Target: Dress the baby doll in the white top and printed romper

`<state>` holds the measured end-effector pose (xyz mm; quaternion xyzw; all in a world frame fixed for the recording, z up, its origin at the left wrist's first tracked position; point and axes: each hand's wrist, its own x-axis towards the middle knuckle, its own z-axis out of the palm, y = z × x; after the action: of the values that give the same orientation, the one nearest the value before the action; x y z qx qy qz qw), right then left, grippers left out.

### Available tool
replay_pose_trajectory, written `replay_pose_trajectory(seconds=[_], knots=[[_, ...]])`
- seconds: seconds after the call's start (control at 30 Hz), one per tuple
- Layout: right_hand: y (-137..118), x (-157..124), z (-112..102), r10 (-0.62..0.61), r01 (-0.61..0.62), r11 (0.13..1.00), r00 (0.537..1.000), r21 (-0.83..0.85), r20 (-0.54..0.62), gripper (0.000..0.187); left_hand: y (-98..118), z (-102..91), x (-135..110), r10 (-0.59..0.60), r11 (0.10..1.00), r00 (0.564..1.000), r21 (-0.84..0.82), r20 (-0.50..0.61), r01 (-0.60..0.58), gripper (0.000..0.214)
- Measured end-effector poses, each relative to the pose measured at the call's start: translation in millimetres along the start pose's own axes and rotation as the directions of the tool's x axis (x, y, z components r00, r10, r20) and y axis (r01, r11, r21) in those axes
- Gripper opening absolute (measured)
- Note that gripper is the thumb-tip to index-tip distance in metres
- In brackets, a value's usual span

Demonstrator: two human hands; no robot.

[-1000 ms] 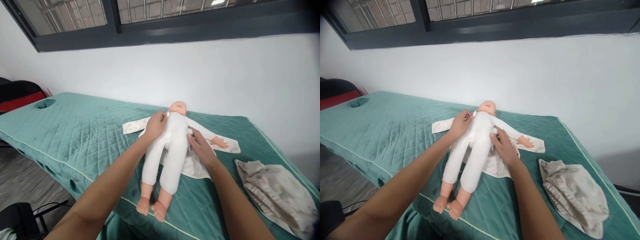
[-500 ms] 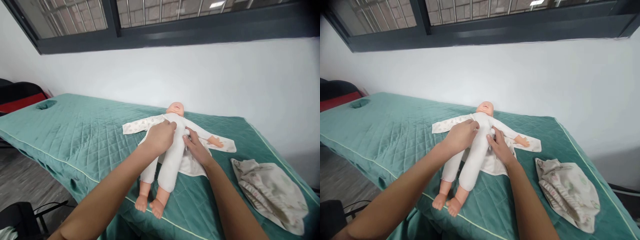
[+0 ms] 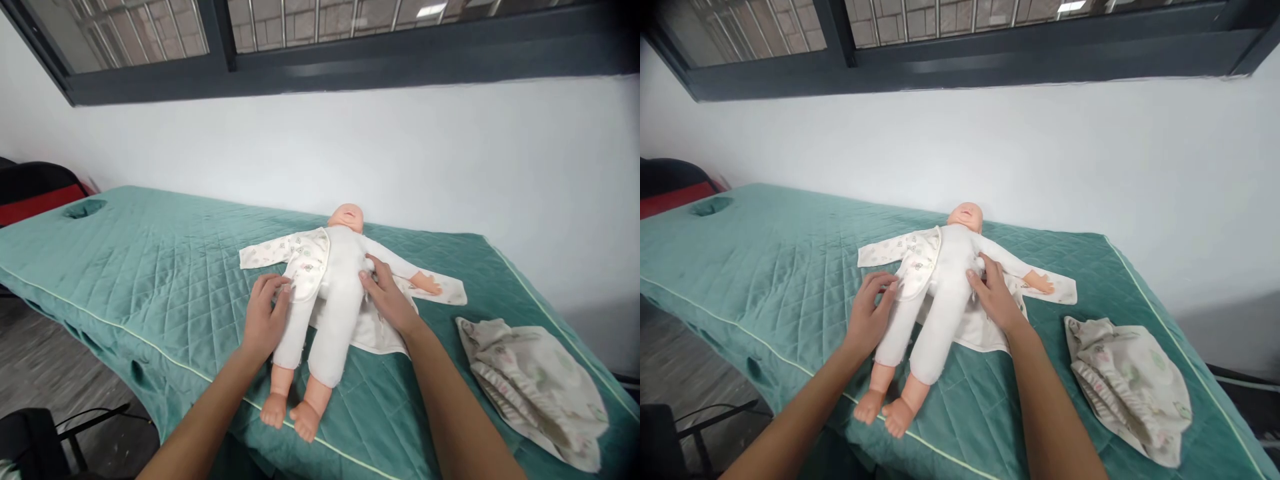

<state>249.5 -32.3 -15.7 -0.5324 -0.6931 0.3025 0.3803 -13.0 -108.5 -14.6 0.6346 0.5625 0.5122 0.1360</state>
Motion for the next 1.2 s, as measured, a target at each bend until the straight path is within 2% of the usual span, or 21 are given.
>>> replay_pose_trajectory(seconds=[0.1, 0.2, 0.33, 0.4, 0.5, 0.6, 0.67, 0.73, 0.83, 0.9, 1.0, 1.1, 1.2], knots=[[0, 1, 0, 0.008, -0.008, 1.0, 1.0, -0.016, -0.004, 0.068, 0, -2.9, -6, -0.013, 1.0, 0.997, -0.015, 0.076, 0.014, 0.018], [1, 1, 1, 0.018, -0.019, 1.0, 1.0, -0.022, -0.017, 0.07, 12, -2.6, -5, 0.099, 0.992, 0.981, 0.064, 0.168, -0.111, 0.016], [3, 1, 0, 0.003, -0.003, 1.0, 1.0, -0.021, -0.026, 0.069, 33, 0.6, -3, 0.272, 0.933, 0.902, 0.136, 0.335, -0.332, 0.023], [3, 1, 0, 0.013, -0.014, 1.0, 1.0, -0.022, -0.027, 0.069, 40, 1.9, -5, 0.3, 0.921, 0.871, 0.118, 0.388, -0.37, 0.025], [2, 1, 1, -0.013, 0.011, 1.0, 0.999, -0.021, -0.048, 0.067, 44, 1.2, -8, 0.294, 0.943, 0.881, 0.04, 0.37, -0.331, 0.022], [-1, 3, 2, -0.037, 0.039, 0.999, 0.984, 0.008, -0.177, 0.053, 40, -1.4, -5, 0.258, 0.966, 0.931, -0.066, 0.258, -0.25, 0.017], [-3, 5, 2, 0.034, -0.012, 0.997, 0.957, 0.075, -0.288, 0.044, 34, -0.7, 5, 0.219, 0.975, 0.962, -0.061, 0.164, -0.211, 0.015], [-4, 5, 1, 0.101, -0.061, 0.991, 0.922, 0.116, -0.375, 0.035, 27, 4.5, 24, 0.197, 0.98, 0.974, 0.01, 0.113, -0.2, 0.017], [-7, 5, 0, 0.069, -0.04, 0.996, 0.89, 0.073, -0.451, 0.023, 20, 21.0, 64, 0.17, 0.971, 0.973, 0.144, 0.155, -0.192, 0.025], [-9, 5, 0, 0.0, 0.022, 0.999, 0.906, 0.047, -0.422, 0.02, 20, 35.0, 92, 0.154, 0.958, 0.962, 0.205, 0.224, -0.201, 0.029], [-10, 5, 1, -0.094, 0.101, 0.995, 0.951, 0.008, -0.294, 0.024, 28, 54.6, 124, 0.101, 0.947, 0.92, 0.247, 0.379, -0.206, 0.033], [-10, 5, 1, -0.104, 0.092, 0.993, 0.975, -0.068, -0.197, 0.034, 40, 69.5, 136, 0.099, 0.945, 0.874, 0.231, 0.475, -0.232, 0.039], [-9, 4, 3, -0.091, 0.066, 0.987, 0.981, -0.149, -0.169, 0.042, 49, 80.7, 134, 0.171, 0.924, 0.858, 0.223, 0.484, -0.31, 0.037]])
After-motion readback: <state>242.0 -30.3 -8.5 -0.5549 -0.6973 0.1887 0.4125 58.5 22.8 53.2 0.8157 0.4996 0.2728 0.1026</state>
